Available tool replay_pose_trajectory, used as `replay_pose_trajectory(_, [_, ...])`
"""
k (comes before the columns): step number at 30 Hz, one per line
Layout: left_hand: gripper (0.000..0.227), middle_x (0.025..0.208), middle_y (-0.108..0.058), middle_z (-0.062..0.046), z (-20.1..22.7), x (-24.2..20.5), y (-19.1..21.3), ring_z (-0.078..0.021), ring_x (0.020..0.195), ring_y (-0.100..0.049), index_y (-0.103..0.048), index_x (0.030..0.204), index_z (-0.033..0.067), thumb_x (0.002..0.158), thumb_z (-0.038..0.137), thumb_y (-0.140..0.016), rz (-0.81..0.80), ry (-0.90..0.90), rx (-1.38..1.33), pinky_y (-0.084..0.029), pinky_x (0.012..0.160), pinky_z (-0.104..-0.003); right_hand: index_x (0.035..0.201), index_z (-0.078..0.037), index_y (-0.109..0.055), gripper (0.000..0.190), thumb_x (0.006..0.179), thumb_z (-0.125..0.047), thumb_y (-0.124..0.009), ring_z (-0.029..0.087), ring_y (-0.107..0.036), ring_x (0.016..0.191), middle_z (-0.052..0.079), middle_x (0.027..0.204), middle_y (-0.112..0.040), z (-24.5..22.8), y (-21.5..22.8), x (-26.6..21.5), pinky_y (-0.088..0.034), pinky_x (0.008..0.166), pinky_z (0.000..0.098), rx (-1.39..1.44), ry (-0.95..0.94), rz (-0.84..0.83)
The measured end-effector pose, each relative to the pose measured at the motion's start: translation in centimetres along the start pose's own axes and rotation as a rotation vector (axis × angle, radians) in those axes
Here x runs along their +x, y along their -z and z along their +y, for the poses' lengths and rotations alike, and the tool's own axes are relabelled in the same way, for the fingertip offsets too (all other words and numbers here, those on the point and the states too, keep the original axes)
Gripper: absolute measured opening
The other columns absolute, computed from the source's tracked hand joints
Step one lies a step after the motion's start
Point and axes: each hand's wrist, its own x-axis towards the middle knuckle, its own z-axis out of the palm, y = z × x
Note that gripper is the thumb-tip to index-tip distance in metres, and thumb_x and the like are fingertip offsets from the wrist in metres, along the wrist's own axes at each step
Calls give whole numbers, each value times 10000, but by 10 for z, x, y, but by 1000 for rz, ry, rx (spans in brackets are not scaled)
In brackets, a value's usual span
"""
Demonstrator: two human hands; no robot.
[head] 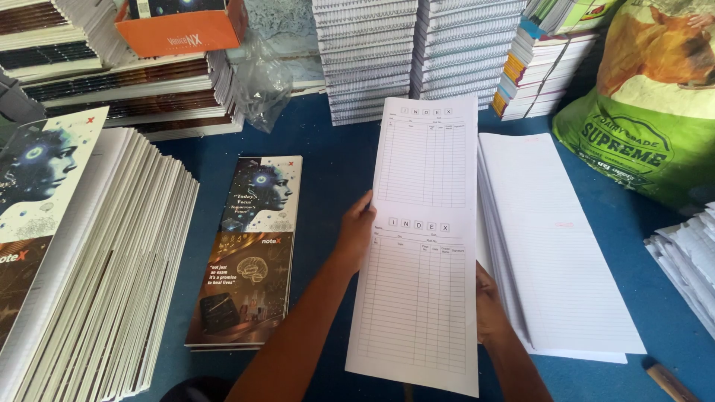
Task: The person inserts a stack of blank pages into a printed notebook cover and places the completed notebook onto a growing stack. The person repeats this process with multiple covers and page stacks.
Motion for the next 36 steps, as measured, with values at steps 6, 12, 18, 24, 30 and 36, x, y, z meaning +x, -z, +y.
replay_pose_trajectory(6, [428,1200,-729,-255,-1,2,1,-306,993,-745,-572,1390,18,980,141,-571,89,85,-61,-592,858,-357,1417,-168,-578,624,897,-507,-518,285,-764,975,190,1190,-740,4,3,1,-643,660,398,22,-18,-33])
replay_pose_trajectory(12, [410,1150,-718,-324,-5,8,18,-373,989,-756,-622,1260,-114,920,114,-652,-39,172,-190,-618,845,-422,1440,-184,-541,690,879,-574,-448,228,-754,1030,142,1211,-739,11,2,2,-648,744,374,-63,-32,-93])
replay_pose_trajectory(18, [465,1224,-686,-332,-5,10,17,-405,1113,-711,-597,1279,-104,885,121,-702,-145,294,-236,-587,935,-478,1389,-115,-576,638,897,-520,-554,258,-768,1046,138,1231,-724,6,1,0,-643,808,405,-295,-17,-92])
replay_pose_trajectory(24, [454,1186,-698,-326,2,7,16,-427,1107,-717,-620,1244,-67,848,133,-720,-161,235,-216,-598,935,-516,1490,-211,-469,550,993,-443,-509,246,-711,1142,120,1334,-671,5,-3,2,-665,854,371,-316,-89,-55])
replay_pose_trajectory(30, [389,1101,-750,-280,7,-1,15,-371,1015,-756,-686,1155,-29,826,170,-745,-147,109,-163,-605,882,-467,1564,-151,-335,652,1004,-478,-411,316,-608,1263,195,1460,-533,11,-11,13,-615,904,388,-50,-177,-25])
replay_pose_trajectory(36, [383,1041,-769,-266,9,-3,10,-350,931,-768,-710,1105,-30,798,190,-770,-238,16,-153,-607,813,-438,1558,-79,-375,858,959,-679,-238,357,-648,1218,283,1430,-543,0,-13,4,-613,826,462,184,-244,33])
